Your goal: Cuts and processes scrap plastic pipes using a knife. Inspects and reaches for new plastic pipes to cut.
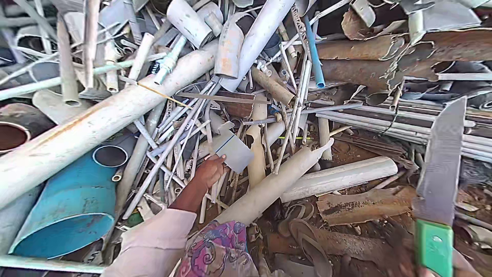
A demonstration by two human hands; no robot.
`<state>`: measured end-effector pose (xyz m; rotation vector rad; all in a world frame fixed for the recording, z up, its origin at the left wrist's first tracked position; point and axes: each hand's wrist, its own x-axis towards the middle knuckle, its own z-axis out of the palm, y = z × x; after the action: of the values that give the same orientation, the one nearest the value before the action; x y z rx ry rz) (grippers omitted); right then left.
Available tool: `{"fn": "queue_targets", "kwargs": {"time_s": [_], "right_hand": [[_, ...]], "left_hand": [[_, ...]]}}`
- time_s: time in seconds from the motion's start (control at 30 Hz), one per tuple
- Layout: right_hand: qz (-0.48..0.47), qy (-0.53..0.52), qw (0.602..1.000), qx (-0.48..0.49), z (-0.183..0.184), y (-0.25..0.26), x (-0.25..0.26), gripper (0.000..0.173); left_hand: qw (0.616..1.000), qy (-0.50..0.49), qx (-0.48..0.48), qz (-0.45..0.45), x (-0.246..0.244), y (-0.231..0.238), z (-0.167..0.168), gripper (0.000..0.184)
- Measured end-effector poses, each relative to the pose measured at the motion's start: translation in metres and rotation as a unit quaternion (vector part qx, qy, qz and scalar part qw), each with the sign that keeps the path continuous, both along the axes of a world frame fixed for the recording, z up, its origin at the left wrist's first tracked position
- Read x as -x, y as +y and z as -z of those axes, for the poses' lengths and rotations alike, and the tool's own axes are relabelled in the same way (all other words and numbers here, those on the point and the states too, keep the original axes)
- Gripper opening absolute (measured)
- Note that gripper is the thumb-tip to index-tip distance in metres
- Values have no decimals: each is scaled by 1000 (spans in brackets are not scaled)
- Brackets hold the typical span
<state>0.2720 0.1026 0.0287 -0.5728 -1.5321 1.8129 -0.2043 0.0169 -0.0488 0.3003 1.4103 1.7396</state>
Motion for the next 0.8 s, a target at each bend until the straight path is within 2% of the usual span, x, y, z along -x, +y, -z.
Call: {"fn": "queue_targets", "kwargs": {"time_s": [0.1, 0.17, 0.23, 0.33, 0.43, 0.47, 0.5, 0.53, 0.57, 0.6, 0.67, 0.73, 0.8], "right_hand": [[20, -24, 996, 78, 18, -14, 12, 14], [74, -72, 985, 139, 19, -26, 28, 7], [87, -118, 973, 177, 14, -31, 37, 3], [88, -96, 977, 168, 11, -27, 42, 23], [78, -37, 980, 178, 7, -23, 37, 16], [87, -22, 980, 177, 6, -21, 32, 13], [104, -13, 980, 169, 6, -18, 27, 11], [125, -8, 979, 158, 5, -15, 21, 14], [145, -12, 979, 145, 5, -11, 16, 17], [166, -21, 977, 131, 6, -8, 11, 19], [198, -43, 975, 92, 13, 0, 4, 20], [204, -101, 973, 27, 23, 10, 0, 19], [171, -227, 957, -54, 26, 17, -1, 15]], "left_hand": [[989, 12, -119, 87, -47, -50, -20, 30], [979, -25, -171, 108, -78, -71, -35, 30], [959, -57, -216, 173, -108, -84, -48, 35], [907, -7, -269, 325, -146, -83, -71, 32], [832, 96, -304, 455, -175, -68, -90, 30], [816, 119, -313, 471, -183, -60, -93, 31], [814, 142, -314, 467, -191, -53, -94, 30], [830, 151, -311, 438, -200, -46, -90, 30], [862, 131, -307, 381, -209, -39, -81, 32], [901, 76, -305, 300, -220, -32, -66, 39], [940, -44, -293, 171, -233, -18, -26, 57], [972, -115, -175, 102, -240, -5, -1, 64], [989, -123, -2, 80, -250, 10, 9, 53]]}}
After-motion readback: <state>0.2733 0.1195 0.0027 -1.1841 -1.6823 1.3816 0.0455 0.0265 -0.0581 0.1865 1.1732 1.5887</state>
